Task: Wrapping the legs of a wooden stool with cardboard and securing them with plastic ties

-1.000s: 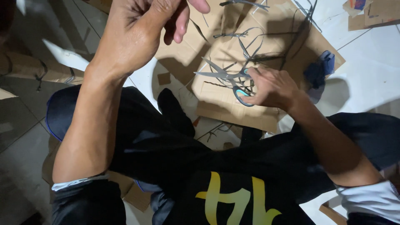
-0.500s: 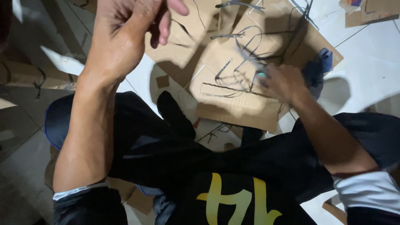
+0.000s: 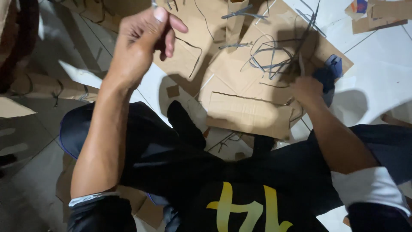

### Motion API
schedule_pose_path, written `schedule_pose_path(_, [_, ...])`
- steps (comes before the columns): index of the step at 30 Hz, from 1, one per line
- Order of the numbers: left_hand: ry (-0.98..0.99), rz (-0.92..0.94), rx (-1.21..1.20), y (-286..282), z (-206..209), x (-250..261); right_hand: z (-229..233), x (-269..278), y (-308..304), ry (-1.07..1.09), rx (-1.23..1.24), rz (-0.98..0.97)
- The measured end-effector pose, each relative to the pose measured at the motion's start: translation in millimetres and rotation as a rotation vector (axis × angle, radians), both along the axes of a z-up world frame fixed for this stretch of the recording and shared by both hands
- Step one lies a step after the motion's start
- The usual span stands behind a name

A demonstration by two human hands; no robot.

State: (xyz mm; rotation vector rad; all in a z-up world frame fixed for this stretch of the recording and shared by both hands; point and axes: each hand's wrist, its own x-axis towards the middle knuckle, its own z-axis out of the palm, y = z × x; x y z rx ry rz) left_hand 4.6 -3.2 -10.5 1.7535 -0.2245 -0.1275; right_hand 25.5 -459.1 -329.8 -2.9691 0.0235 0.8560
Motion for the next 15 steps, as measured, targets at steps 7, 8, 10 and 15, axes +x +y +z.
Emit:
schedule_pose_path(7, [0.236,-0.165,-0.145,-53,-68,-1,165,-31,179,-0.026,1.574,0.138])
schedule_pose_path(8, [0.238,-0.17,-0.143,-66,-80,-2,162,-34,190,-0.029,1.576,0.134])
schedule_pose_path(10, [0.446,0.115,-0.43,-92,-105,-3,158,-38,211,0.021,1.728,-0.117])
schedule_pose_path(15, [0.596,0.418,-0.391,-85,-213,35,74,-5,182,0.102,1.689,-0.602])
